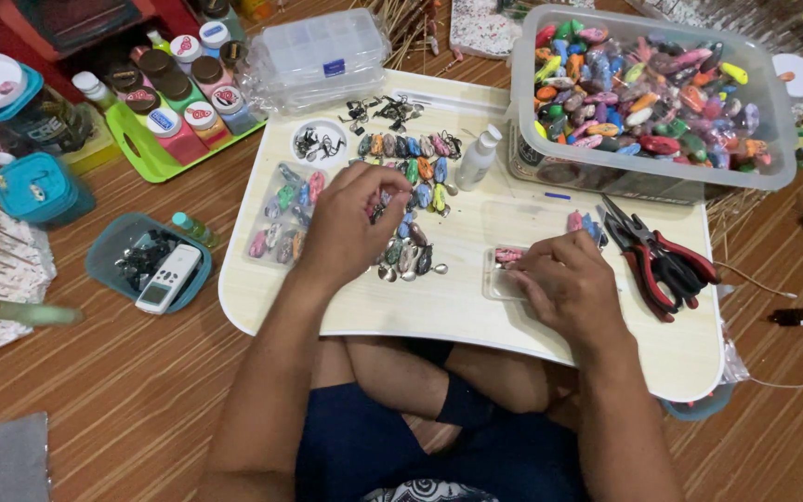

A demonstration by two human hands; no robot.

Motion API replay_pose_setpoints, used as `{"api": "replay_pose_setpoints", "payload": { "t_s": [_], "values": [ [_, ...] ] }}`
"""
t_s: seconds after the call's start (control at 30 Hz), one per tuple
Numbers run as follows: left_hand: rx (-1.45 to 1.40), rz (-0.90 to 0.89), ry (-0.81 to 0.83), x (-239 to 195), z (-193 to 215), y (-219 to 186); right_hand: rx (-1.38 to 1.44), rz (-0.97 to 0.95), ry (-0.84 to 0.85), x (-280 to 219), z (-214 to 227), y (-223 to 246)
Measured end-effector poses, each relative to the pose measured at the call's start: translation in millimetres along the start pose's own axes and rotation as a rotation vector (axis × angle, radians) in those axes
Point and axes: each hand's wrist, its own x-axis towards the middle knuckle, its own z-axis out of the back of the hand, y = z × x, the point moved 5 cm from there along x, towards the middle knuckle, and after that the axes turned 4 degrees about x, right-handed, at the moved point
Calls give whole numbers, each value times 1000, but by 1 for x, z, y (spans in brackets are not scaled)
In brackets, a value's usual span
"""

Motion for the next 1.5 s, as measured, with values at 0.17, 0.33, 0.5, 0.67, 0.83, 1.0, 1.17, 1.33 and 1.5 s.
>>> {"api": "replay_pose_setpoints", "payload": {
  "t_s": [0.17,0.33,0.5,0.67,0.83,1.0,1.17,1.33,1.5],
  "values": [
    [204,-79,155,-9,9,-7,-41,26,-106,-1,4,1],
    [350,-247,396,-6,-29,0,-121,66,-376,-9,20,-4],
    [506,-326,384,-4,-52,17,-75,62,-578,-14,31,-10],
    [386,-223,410,7,-29,-8,-54,46,-625,-16,33,-12],
    [-143,-82,323,13,-39,-41,-17,109,-618,-8,35,1],
    [-749,99,372,8,-95,-68,36,169,-550,-9,26,3],
    [-812,116,448,16,-123,-75,37,147,-521,-3,28,7],
    [-878,201,494,15,-137,-61,71,115,-509,-2,29,8],
    [-956,236,519,12,-135,-57,62,109,-414,5,25,14]
  ]
}}
